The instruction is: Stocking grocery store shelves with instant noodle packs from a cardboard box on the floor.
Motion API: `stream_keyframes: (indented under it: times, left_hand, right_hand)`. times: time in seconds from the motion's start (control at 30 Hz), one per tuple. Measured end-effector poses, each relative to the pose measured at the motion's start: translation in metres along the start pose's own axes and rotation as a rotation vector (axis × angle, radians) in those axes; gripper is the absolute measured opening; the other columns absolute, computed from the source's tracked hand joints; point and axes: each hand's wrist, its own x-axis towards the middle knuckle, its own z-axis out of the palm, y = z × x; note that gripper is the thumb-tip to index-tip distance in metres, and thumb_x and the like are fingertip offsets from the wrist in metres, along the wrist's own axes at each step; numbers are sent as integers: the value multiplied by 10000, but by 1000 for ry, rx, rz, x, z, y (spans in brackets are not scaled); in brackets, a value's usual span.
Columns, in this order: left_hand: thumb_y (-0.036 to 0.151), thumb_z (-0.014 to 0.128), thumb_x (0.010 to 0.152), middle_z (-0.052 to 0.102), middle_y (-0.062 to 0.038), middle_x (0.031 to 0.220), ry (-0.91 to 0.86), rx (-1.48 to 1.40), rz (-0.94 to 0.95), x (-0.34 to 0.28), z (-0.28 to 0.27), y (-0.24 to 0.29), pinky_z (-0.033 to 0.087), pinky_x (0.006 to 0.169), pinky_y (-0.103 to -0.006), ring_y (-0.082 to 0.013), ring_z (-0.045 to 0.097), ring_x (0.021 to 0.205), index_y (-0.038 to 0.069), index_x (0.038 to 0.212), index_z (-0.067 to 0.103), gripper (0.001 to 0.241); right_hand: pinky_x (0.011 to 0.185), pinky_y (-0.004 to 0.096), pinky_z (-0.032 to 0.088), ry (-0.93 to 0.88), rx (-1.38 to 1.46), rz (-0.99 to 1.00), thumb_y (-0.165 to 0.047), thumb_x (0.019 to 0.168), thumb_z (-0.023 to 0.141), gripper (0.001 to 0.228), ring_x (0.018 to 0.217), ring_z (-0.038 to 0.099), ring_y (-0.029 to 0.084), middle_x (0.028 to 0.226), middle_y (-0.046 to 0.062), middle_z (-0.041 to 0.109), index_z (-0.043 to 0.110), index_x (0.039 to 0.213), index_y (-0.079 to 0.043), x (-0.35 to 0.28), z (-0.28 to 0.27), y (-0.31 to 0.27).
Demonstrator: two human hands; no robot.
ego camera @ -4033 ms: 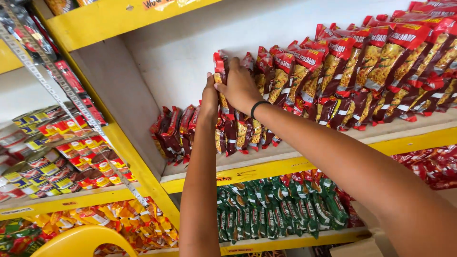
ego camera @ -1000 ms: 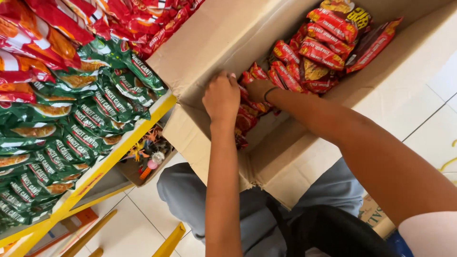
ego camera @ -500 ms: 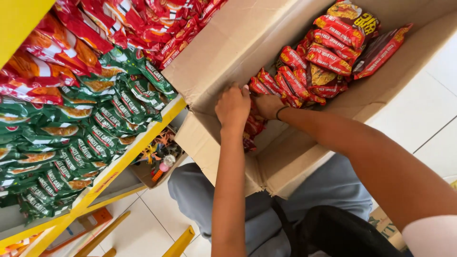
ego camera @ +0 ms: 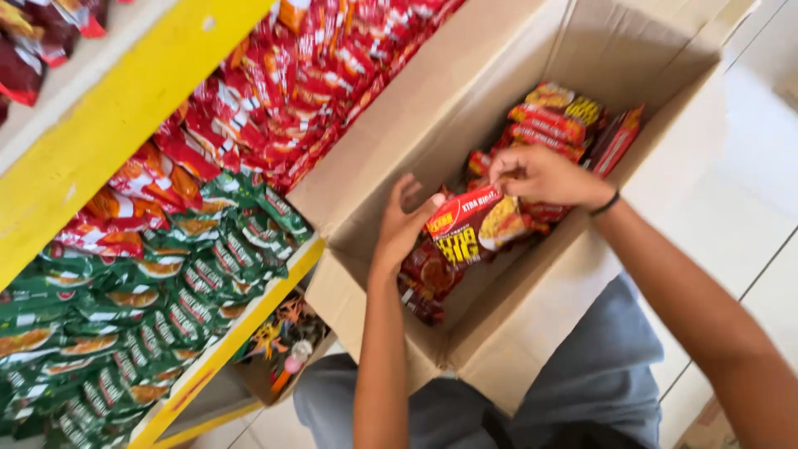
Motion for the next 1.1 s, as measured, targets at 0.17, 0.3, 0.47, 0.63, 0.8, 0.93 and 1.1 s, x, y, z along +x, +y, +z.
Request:
stream_keyframes:
  times: [0.17, 0.3, 0.47, 0.63, 0.8, 0.93, 1.1]
  left_hand:
    - [327, 799, 849, 682, -137, 1271, -316, -288, -251, -10, 6, 36, 544, 958, -355, -205, 667, 1109, 51, 1394, 532, 666]
    - [267, 697, 984, 711, -106, 1201, -368, -276, -234, -13, 15, -8, 532, 959, -308, -152, 666, 1090, 25, 1320, 581, 430]
    - [198, 636, 1081, 702, -100, 1089, -123, -295, -77, -11, 17, -4, 528, 892, -317, -140, 629, 993, -23, 1164, 600, 238]
    - [189, 590, 1040, 701, -29, 1140, 4, -367, 5, -10, 1, 30, 506, 936, -287, -101, 629, 1046, 25, 1199, 598, 228]
    - [175, 637, 1061, 728, -35, 998, 118, -586, -151, -17, -1, 30, 518, 821, -267, -85, 628, 882, -29, 1138, 671, 221]
    - [138, 723, 978, 756, -36, 887, 262, -409, -109, -15, 2, 35, 533, 716, -266, -71, 643, 761, -34, 1054, 762, 192]
    - [133, 825, 891, 758, -50, 820, 269, -365, -141, -20, -7, 28, 506, 679, -262, -70, 629, 702, -26, 939, 793, 169]
  right_hand:
    - [778, 220, 485, 375, 405, 26, -30, 1000, 605, 8, 870, 564, 38, 912, -39, 618, 602, 999, -38, -10, 20, 28]
    - [765, 222, 447, 579, 595, 61, -60, 1081, 594, 37, 868, 516, 41, 950, -39, 590, 593, 1046, -48, -22, 27, 42]
    - [910, 306, 470, 587, 714, 220, -188, 1003, 607, 262, 1136, 530, 99, 1240, -6, 566, 482, 1228, -138, -14, 27, -17]
    - [999, 423, 478, 518, 912, 556, -314, 978, 636, 526, 1294, 527, 209, 1391, 85, 556, 412, 1418, -132, 3, 57, -25]
    - [988, 395, 557, 418, 949, 409, -199, 911, 723, 593, 1155, 670, 206, 1301, 114, 685, 507, 1428, -7, -8, 64, -43]
    - [964, 379, 572, 438, 984, 401, -185, 894, 712, 559, 1119, 690, 161, 1271, 67, 697, 517, 1402, -58, -17, 57, -45]
    - [962, 396, 569, 467, 1111, 389, -175, 926, 696, 468, 1080, 708, 188, 1235, 93, 721, 587, 1360, -38, -29, 60, -31]
